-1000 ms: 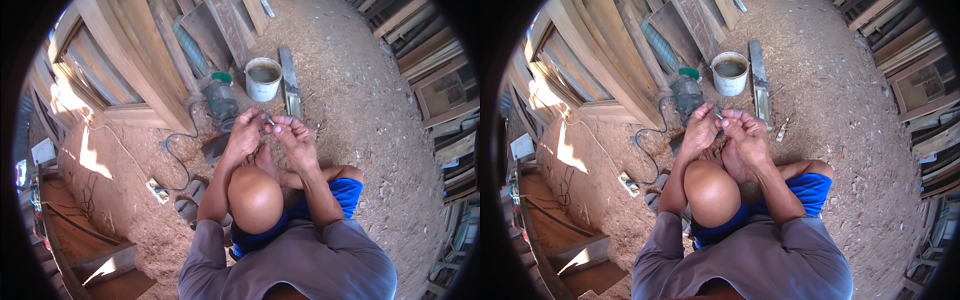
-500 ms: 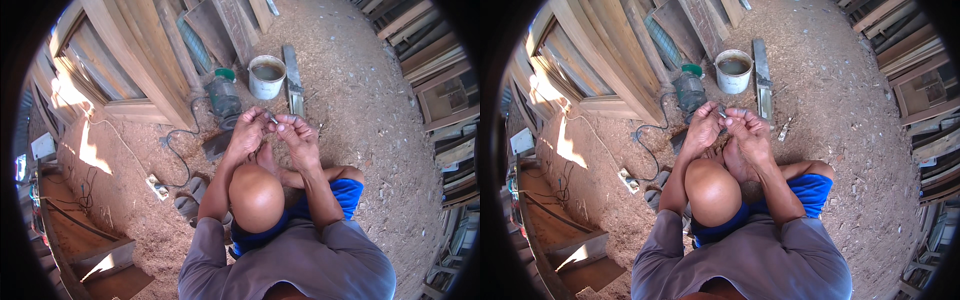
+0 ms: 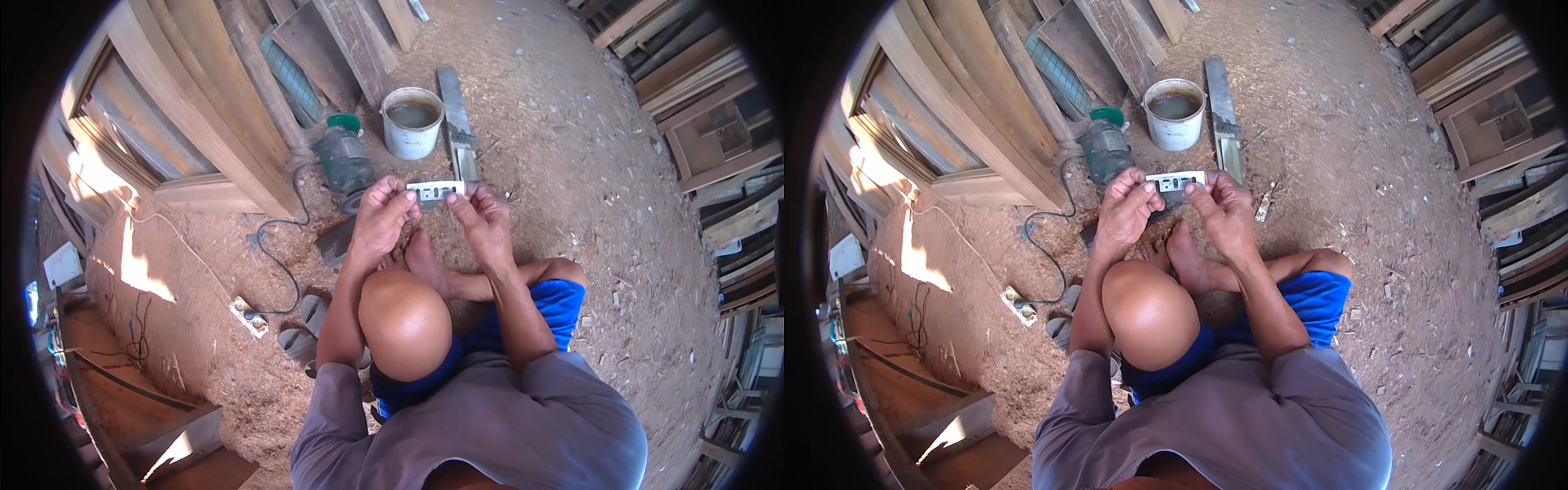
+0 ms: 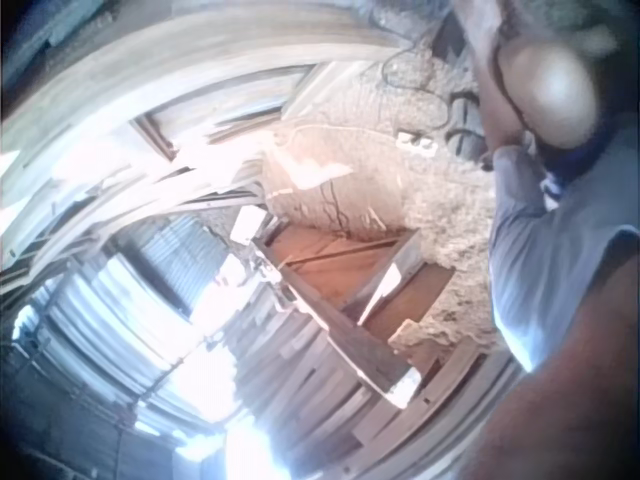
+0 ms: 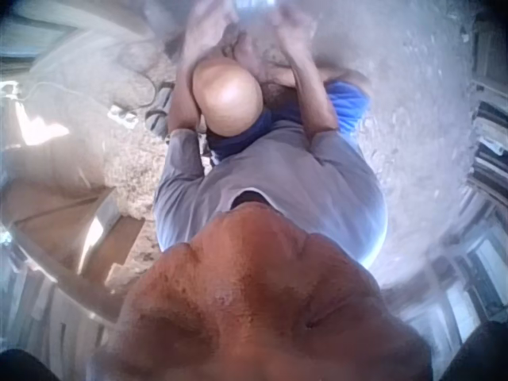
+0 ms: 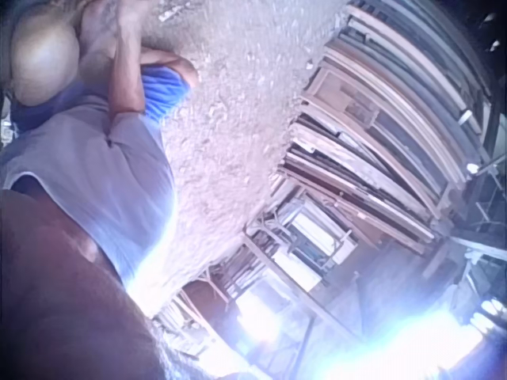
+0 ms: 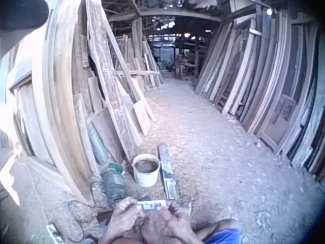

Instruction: The person sharpens small metal hinge parts using a bench grinder, dipping the metal into a bucket of water to cool it down between grinding sessions.

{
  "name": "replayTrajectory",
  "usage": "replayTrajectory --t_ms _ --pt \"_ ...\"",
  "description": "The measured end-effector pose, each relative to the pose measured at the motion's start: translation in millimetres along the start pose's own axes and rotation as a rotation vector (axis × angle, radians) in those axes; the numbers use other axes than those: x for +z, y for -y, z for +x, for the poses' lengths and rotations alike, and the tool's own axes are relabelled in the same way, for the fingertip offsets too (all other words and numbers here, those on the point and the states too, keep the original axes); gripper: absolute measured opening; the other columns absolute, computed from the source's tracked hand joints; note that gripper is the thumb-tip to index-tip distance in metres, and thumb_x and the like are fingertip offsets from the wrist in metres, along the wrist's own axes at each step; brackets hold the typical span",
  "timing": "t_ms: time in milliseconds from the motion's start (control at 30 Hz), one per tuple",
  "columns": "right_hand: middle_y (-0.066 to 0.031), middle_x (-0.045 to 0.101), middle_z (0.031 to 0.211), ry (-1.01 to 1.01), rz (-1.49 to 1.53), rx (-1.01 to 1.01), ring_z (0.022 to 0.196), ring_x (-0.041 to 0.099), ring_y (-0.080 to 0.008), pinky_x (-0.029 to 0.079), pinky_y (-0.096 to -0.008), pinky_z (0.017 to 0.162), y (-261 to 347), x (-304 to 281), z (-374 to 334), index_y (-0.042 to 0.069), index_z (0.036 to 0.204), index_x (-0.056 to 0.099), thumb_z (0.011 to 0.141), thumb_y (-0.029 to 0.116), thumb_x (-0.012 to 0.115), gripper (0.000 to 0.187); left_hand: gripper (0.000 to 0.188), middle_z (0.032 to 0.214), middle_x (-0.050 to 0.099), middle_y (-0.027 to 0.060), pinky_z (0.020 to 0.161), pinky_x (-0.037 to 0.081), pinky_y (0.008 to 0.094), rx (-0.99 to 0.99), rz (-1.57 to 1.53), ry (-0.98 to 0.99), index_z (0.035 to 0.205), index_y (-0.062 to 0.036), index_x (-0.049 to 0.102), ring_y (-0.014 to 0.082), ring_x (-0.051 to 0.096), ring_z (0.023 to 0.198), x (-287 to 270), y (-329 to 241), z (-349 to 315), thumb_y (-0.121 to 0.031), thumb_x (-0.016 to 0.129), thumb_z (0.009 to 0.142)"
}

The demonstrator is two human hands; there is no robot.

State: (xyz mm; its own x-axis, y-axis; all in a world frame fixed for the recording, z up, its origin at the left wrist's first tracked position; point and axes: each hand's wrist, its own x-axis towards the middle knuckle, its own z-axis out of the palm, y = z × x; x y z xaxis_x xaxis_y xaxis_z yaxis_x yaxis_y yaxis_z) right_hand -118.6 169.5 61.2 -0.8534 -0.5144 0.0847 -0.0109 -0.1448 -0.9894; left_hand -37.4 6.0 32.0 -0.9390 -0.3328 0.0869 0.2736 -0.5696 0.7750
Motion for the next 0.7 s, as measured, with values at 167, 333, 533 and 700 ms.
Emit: replayTrajectory --t_ms 167,333,533,700 --pt "-0.0003 0.058 0.067 -0.066 -0.274 -0.026 0.059 0.045 -0.0048 0.037 -0.0233 0.051 5.8 2.2 0.0 0.000 0.083 0.061 0.086 0.017 0.069 0.020 0.007 0.077 0.061 0.0038 0.066 0.051 0.0262 -0.007 0.187 0.055 0.094 -0.0050 0.054 0.0112 0.060 0.068 -0.7 0.8 -3.3 -0.003 0.059 0.090" --pt "0.0007 0.055 0.062 -0.075 -0.018 0.050 0.054 0.044 -0.0051 0.036 -0.0224 0.048 -6.9 -5.0 4.8 0.002 0.081 0.061 0.092 0.024 0.062 0.025 0.006 0.077 0.060 0.0039 0.067 0.050 0.0263 -0.001 0.192 0.025 0.093 -0.0049 0.054 0.0109 0.060 0.069 -0.9 -0.1 -4.4 -0.003 0.058 0.090" --pt "0.0015 0.057 0.068 -0.103 0.239 0.192 0.054 0.048 -0.0056 0.041 -0.0210 0.050 3.6 -5.6 3.7 0.004 0.085 0.061 0.096 0.027 0.054 0.026 0.005 0.077 0.061 0.0039 0.067 0.050 0.0269 0.006 0.113 0.025 0.094 -0.0054 0.054 0.0111 0.060 0.069 -5.4 0.2 -4.7 -0.003 0.057 0.091" --pt "-0.0001 0.062 0.078 -0.033 0.370 0.209 0.061 0.053 -0.0059 0.045 -0.0210 0.056 -2.5 -11.2 4.4 0.005 0.095 0.061 0.094 0.020 0.059 0.015 0.006 0.077 0.061 0.0037 0.066 0.050 0.0272 0.016 0.057 -0.003 0.096 -0.0060 0.055 0.0115 0.060 0.068 -2.3 -1.4 -5.5 -0.003 0.058 0.091"
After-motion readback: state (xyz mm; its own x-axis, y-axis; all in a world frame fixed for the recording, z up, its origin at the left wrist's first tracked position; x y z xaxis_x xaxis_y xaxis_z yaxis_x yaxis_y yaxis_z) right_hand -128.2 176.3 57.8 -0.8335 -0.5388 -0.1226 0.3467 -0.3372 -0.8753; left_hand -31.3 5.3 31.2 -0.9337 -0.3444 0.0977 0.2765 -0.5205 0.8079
